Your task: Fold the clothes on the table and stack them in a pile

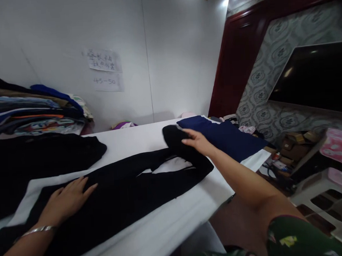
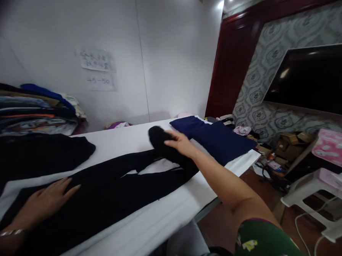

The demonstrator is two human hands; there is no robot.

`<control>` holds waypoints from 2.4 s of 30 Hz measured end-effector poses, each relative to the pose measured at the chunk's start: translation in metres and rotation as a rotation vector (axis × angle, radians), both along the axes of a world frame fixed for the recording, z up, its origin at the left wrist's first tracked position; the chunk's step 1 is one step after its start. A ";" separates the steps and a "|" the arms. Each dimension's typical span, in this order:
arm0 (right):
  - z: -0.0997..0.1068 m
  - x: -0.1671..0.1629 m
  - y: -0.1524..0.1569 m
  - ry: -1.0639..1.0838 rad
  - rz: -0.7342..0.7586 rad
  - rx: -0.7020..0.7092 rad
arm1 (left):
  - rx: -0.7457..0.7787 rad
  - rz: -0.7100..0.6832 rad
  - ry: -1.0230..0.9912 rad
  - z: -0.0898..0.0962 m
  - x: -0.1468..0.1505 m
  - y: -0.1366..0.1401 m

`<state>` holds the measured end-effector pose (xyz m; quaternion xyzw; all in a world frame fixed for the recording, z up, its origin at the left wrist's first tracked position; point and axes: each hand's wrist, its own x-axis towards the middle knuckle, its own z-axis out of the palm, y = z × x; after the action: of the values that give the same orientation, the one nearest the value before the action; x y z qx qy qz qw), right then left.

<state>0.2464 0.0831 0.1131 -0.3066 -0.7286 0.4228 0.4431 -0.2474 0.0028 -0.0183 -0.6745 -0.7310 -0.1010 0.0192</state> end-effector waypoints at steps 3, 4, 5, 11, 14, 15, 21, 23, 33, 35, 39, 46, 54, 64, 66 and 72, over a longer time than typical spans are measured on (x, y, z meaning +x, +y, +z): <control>-0.024 -0.026 -0.031 -0.341 0.244 0.119 | -0.101 0.132 0.089 0.012 0.015 -0.002; -0.035 -0.028 -0.039 -0.411 0.243 0.167 | -0.123 0.151 0.083 0.017 0.018 -0.002; -0.046 -0.028 -0.044 -0.466 0.205 0.214 | -0.137 0.155 0.067 0.022 0.022 -0.002; -0.101 -0.011 -0.066 -0.768 0.058 0.336 | 0.002 0.087 -0.121 0.060 0.077 -0.010; -0.111 -0.010 -0.075 -0.758 0.003 0.370 | -0.012 -0.044 -0.256 0.075 0.134 -0.009; -0.113 -0.011 -0.076 -0.745 -0.014 0.379 | -0.018 -0.082 -0.281 0.077 0.153 -0.006; -0.118 -0.014 -0.078 -0.648 -0.054 0.385 | -0.156 -0.061 -0.375 0.071 0.214 0.036; -0.121 -0.011 -0.078 -0.593 -0.076 0.398 | -0.139 -0.078 -0.370 0.069 0.224 0.044; -0.124 -0.002 -0.073 -0.471 -0.174 0.469 | -0.218 0.175 -1.942 0.094 0.235 0.038; -0.122 -0.001 -0.072 -0.479 -0.163 0.466 | -0.137 0.399 -2.081 0.085 0.230 0.037; -0.121 0.000 -0.074 -0.589 -0.110 0.471 | -0.076 0.360 -2.182 0.066 0.227 0.025; -0.116 -0.010 -0.070 -0.674 -0.137 0.425 | 0.071 0.098 -2.088 0.082 0.229 0.002; -0.111 -0.020 -0.075 -0.774 0.029 0.338 | 0.144 0.315 -1.257 0.038 0.207 0.020; -0.104 0.039 -0.058 -0.654 -0.453 0.325 | 0.301 -0.060 -0.388 0.063 0.227 -0.019; -0.116 0.052 -0.048 -0.611 -0.488 0.191 | 0.227 -0.259 -0.299 0.057 0.236 -0.030; -0.141 0.055 -0.036 -0.463 -0.486 0.046 | 0.083 -0.400 -0.175 0.039 0.228 -0.018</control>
<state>0.3011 0.0474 -0.0275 -0.5493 -0.7248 0.2074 0.3604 -0.0192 -0.0155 0.0211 -0.7935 -0.5767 -0.1909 -0.0369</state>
